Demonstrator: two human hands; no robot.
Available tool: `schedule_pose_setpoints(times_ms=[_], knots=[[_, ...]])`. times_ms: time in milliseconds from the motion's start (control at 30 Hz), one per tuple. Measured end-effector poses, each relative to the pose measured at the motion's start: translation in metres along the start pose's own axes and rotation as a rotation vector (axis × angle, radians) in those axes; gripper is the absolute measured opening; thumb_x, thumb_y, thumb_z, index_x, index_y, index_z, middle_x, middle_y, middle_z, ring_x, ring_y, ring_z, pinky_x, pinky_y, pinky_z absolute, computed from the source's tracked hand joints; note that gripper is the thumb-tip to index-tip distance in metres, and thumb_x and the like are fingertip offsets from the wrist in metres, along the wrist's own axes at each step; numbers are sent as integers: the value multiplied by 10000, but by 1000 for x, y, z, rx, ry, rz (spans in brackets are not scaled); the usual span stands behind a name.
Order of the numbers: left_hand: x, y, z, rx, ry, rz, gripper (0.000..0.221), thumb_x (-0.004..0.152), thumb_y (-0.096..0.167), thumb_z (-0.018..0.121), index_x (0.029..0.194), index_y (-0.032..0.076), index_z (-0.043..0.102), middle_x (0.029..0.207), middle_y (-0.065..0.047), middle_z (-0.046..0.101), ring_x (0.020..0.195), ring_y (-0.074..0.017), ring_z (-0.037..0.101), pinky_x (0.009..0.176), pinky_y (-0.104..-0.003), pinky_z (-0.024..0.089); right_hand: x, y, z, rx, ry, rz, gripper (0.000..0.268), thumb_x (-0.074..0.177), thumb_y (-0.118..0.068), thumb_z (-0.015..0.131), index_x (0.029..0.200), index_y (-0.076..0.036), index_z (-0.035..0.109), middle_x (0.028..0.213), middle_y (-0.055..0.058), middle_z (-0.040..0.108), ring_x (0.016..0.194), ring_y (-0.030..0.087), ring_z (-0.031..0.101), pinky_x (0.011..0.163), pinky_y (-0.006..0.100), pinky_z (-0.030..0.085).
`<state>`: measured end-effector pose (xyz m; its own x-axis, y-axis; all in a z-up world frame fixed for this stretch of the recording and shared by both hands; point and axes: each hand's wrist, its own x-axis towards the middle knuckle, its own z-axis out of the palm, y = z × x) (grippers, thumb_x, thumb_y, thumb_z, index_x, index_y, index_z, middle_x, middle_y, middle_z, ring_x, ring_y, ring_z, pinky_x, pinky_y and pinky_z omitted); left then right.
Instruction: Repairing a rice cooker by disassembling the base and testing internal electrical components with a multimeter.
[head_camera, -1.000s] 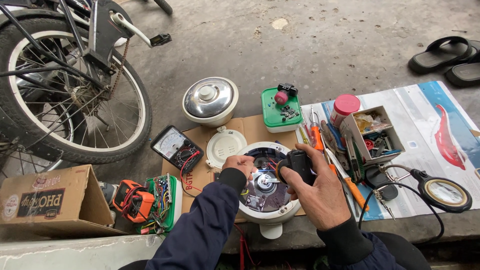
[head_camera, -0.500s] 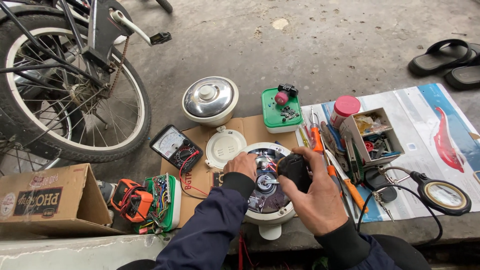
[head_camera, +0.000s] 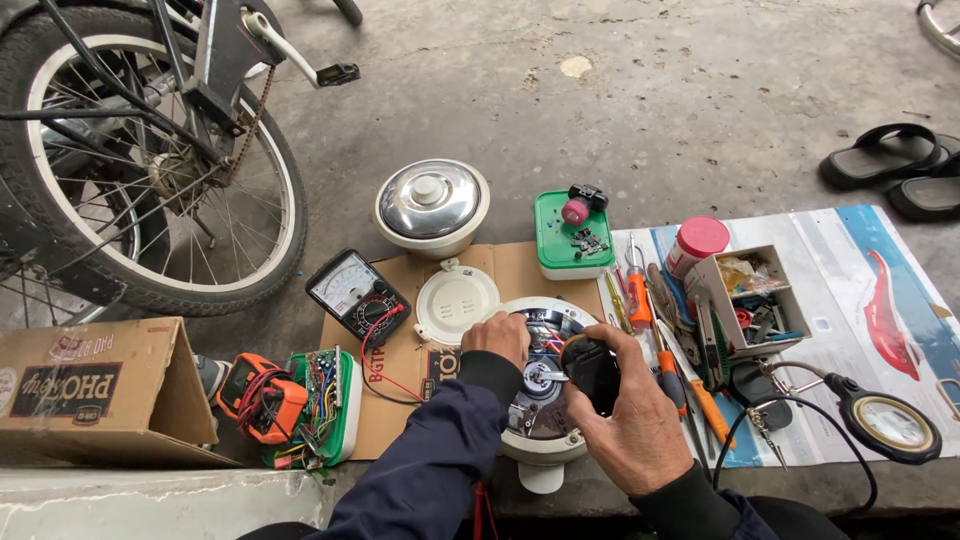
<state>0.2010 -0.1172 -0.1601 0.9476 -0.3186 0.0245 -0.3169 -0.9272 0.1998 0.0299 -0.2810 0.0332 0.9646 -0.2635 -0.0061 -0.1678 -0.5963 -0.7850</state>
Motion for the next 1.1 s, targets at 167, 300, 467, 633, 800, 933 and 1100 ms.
schedule_pose_setpoints(times_ms=[167, 300, 467, 633, 800, 933, 1100], knots=[[0, 0, 4, -36, 27, -19, 328, 762, 134, 866, 1068, 169, 753, 994, -101, 772, 846, -437, 770, 677, -590, 611, 0, -5, -3, 13, -18, 39, 659, 848, -303, 780, 1468, -302, 556, 1302, 23, 787, 1124, 268, 785, 962, 402, 563], [5, 2, 3, -36, -60, -27, 262, 984, 186, 625, 1162, 242, 808, 1006, -122, 774, 862, -476, 758, 689, -607, 592, 2, -6, -3, -1, -24, 54, 674, 844, -309, 783, 1475, -315, 545, 1308, 12, 783, 1126, 268, 785, 939, 415, 567], [9, 6, -5, 54, -145, -33, 328, 1113, 233, 489, 1209, 245, 803, 1054, -130, 781, 897, -457, 775, 723, -589, 601, 3, -6, 0, 27, 22, 21, 663, 847, -290, 782, 1470, -289, 552, 1334, 32, 780, 1142, 261, 778, 979, 406, 557], [9, 15, -15, 69, -173, -69, 302, 1092, 206, 498, 1074, 194, 800, 1030, -109, 805, 922, -451, 785, 739, -576, 599, 5, -10, -3, 61, 56, 29, 661, 861, -304, 790, 1475, -271, 547, 1364, 32, 728, 1166, 284, 758, 971, 432, 563], [6, 15, -11, 102, -148, -69, 250, 1070, 224, 552, 1049, 198, 800, 982, -111, 820, 890, -435, 801, 702, -569, 610, 8, -10, 0, 65, 19, 53, 681, 887, -316, 782, 1513, -276, 516, 1401, 36, 699, 1209, 285, 753, 970, 451, 583], [2, 11, -5, 58, -48, -12, 115, 894, 150, 700, 987, 193, 751, 904, -84, 797, 797, -409, 787, 630, -555, 592, 10, -10, 3, 43, 42, 70, 659, 855, -304, 803, 1465, -285, 555, 1361, 16, 750, 1186, 246, 769, 980, 409, 574], [5, 13, -5, 70, -19, -11, 139, 968, 154, 620, 980, 169, 759, 867, -102, 806, 757, -433, 784, 593, -561, 572, 11, -12, 6, 54, 34, 92, 674, 848, -287, 806, 1476, -293, 562, 1325, 9, 779, 1169, 221, 772, 1011, 375, 553]])
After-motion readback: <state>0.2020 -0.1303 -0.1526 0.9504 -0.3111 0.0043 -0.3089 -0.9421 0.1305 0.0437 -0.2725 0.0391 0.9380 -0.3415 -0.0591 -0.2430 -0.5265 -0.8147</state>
